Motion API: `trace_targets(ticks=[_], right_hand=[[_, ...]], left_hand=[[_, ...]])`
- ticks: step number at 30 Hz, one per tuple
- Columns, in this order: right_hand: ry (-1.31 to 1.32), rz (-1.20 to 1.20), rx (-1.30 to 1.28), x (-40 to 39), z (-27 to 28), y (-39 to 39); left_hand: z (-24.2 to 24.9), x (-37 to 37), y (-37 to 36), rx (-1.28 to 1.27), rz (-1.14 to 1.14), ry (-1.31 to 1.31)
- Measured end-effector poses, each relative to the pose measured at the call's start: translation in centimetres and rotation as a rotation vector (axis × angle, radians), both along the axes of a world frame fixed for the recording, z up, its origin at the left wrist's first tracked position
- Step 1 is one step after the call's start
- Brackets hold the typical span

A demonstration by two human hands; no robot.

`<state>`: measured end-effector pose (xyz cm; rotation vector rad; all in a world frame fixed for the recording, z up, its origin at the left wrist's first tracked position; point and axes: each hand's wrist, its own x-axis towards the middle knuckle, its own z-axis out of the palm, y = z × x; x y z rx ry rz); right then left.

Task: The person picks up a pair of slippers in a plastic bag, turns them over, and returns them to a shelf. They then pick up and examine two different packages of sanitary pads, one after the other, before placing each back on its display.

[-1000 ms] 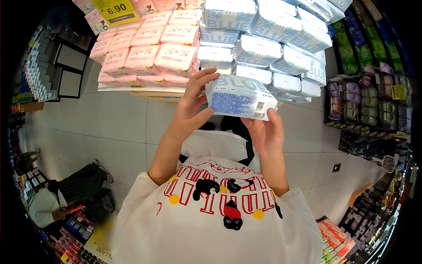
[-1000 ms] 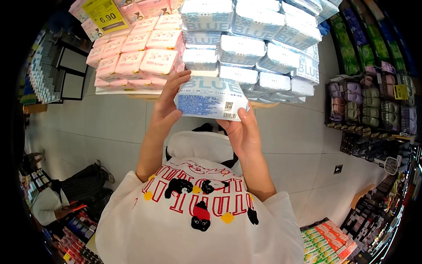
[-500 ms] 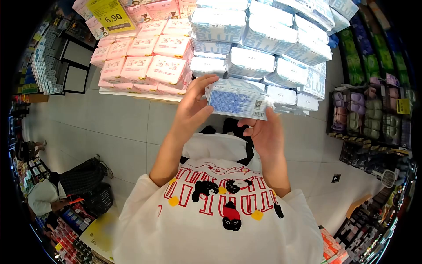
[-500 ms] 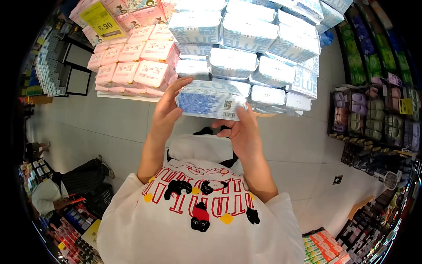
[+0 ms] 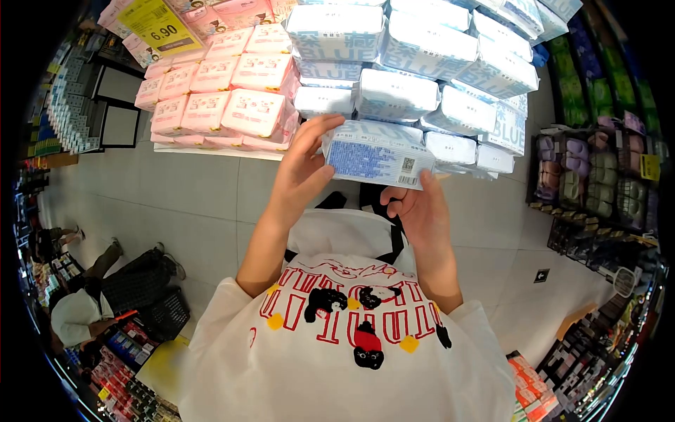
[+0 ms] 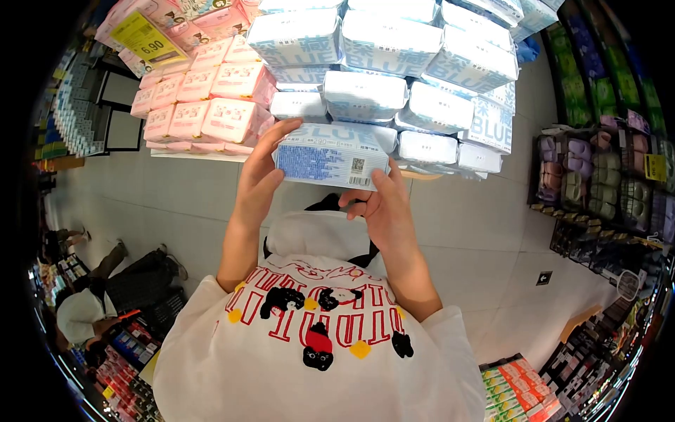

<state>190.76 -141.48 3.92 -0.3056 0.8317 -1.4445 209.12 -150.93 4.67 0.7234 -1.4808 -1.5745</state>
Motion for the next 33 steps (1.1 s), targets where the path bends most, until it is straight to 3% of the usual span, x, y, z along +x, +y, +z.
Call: trace_targets(ticks=[8,11,13,16,22,33], right_hand=[[-0.046,0.011,-0.019,0.9,-0.7,0.4],[0.030,-0.034,-0.099,2.1,-0.6,0.7],[0.210,-0.032,-0.182,2.2,-0.9,1.0],[0.374,-0.082,-0.291,2.8,-1.1,1.7],[0.537,-0.113,-0.492,3.8,0.0,1.9],[0.580,-0.032,-0.480,5.2,0.8,2.8]], left_hand=[[-0.6,1.5,0.1,-0.032,0.003,-0.022],[-0.5,2.4,-0.5,-0.108,-0.102,0.078],[-0.3,2.7,-0.6,-0.414,-0.108,-0.070],[0.1,2.4,0.2,-0.391,-0.121,0.082],[-0.5,3.3,0.8,-0.368,-0.187,0.107],[-0.7,5.4,1.7,-0.350,-0.195,0.122]])
